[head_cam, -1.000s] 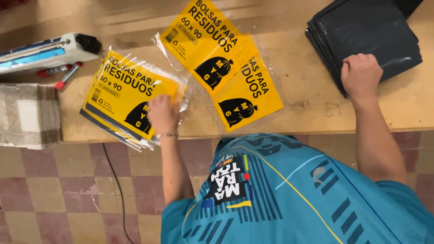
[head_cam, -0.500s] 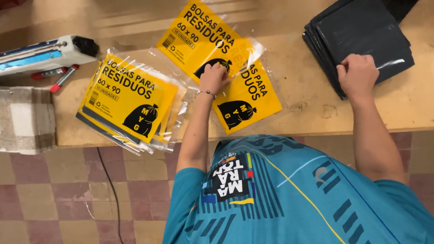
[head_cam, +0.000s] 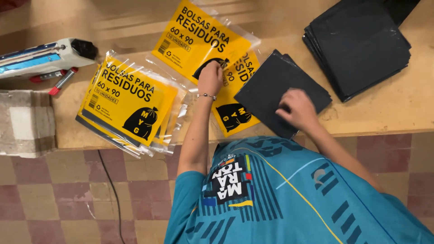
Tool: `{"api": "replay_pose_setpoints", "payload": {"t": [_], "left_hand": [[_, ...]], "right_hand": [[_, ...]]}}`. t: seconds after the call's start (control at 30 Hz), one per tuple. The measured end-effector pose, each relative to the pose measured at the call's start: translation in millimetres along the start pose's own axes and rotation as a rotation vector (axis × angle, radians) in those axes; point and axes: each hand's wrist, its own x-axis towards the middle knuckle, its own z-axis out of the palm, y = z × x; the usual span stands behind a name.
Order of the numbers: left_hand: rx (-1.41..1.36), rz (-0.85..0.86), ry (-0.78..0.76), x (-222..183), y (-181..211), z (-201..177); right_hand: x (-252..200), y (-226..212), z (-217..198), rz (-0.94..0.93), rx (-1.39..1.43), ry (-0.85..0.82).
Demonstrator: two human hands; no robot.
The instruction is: Packaging black plastic bags into yellow printed sleeves at a manual packaging station.
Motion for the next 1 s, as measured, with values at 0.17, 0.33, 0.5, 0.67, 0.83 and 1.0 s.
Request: {"api": "replay_pose_setpoints", "payload": {"t": [0.17,0.33,0.5,0.67,0.83,1.0], "left_hand": [[-0.077,-0.049,0.082,-13.9,19.8,-28.5],[-0.117,-0.022,0.169,-13.3,14.1,-16.4],[0.126,0.162,0.296,-16.5,21.3,-4.3],[0.440,0.371,0.475,-19.1,27.8,25.0],[0.438,0.498,0.634,-12.3,30.6,41.7],[0.304,0.423,0.570,-5.7,29.7,43.5]], "right_hand": [[23.1,11.4,-47.5,0.426,-0.312,-0.120],[40.6,24.4,-50.5,0.771,-0.277,-0.298],[48.7,44.5,-58.5,0.698,-0.216,-0.564],[26.2,70.9,-67.7,0.724,-0.110,-0.663],[14.1,59.8,-97.4,0.923,0.724,-0.353],[21.9,37.0,-73.0,0.909,0.964,-0.060]]}}
